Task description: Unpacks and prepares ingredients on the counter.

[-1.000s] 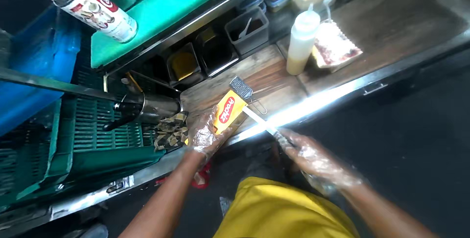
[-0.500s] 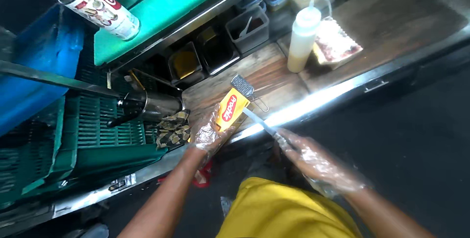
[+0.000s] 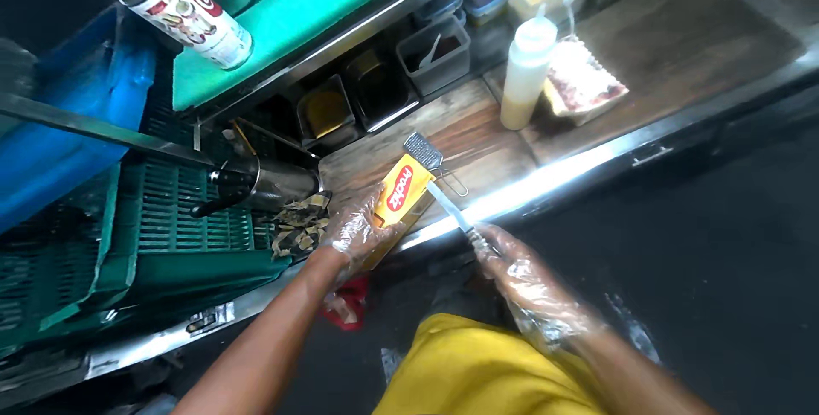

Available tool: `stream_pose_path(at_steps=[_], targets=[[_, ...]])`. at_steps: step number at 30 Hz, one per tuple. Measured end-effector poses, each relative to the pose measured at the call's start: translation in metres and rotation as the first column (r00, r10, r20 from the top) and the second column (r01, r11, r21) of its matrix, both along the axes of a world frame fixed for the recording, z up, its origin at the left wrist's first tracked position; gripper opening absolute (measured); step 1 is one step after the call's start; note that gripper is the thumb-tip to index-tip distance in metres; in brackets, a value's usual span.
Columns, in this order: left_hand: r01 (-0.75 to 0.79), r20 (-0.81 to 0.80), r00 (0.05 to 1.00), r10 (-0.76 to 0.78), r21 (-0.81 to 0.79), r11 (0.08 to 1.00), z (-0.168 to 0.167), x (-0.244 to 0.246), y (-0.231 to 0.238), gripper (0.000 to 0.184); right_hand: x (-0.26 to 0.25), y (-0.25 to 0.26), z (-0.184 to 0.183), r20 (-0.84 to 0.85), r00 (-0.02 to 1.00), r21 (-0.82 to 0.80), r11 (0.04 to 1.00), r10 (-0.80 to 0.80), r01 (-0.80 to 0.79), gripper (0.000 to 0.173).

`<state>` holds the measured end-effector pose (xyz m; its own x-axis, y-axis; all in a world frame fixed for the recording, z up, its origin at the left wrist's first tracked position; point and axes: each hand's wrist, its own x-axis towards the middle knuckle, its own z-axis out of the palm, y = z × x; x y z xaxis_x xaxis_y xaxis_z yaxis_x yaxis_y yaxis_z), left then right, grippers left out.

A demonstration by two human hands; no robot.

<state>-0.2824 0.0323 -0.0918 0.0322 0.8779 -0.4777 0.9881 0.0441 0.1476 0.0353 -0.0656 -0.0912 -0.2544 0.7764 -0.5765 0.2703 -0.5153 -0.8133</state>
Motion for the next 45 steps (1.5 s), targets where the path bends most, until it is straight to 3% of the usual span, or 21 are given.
stream_pose_path(at_steps=[5,13,26,32,38,42,45], targets=[[0.076,0.041,0.996,-0.075,-0.005,0.997,0.005,-0.016,-0.01,0.1,0.047,-0.047,0.016,-0.077,0.997,-0.017,1.0,-0.025,0.024,0.042],[-0.045,0.023,0.999,0.047,-0.07,0.997,0.009,-0.049,-0.051,0.112,0.026,-0.06,0.01,0.064,0.941,0.017,0.942,0.332,-0.334,0.043],[-0.134,-0.04,0.99,0.134,-0.017,0.991,0.004,-0.032,-0.067,0.108,0.021,-0.057,0.013,-0.134,0.974,-0.154,0.967,0.183,-0.203,0.039],[-0.145,-0.013,0.989,0.144,-0.024,0.989,0.005,-0.034,-0.064,0.107,0.007,-0.071,-0.001,-0.09,0.98,-0.112,0.976,0.175,-0.185,0.042],[-0.219,-0.067,0.974,0.217,-0.03,0.975,0.01,-0.018,-0.065,0.104,0.007,-0.072,-0.002,-0.164,0.982,-0.156,0.985,-0.095,0.069,0.044],[-0.275,-0.136,0.954,0.266,-0.054,0.96,0.011,-0.002,-0.058,0.103,0.009,-0.056,-0.013,-0.147,0.988,-0.131,0.991,-0.05,0.031,0.042],[-0.29,-0.163,0.945,0.283,-0.023,0.957,0.009,0.007,-0.05,0.1,0.015,-0.059,-0.009,-0.085,0.991,-0.061,0.992,0.107,-0.112,0.043]])
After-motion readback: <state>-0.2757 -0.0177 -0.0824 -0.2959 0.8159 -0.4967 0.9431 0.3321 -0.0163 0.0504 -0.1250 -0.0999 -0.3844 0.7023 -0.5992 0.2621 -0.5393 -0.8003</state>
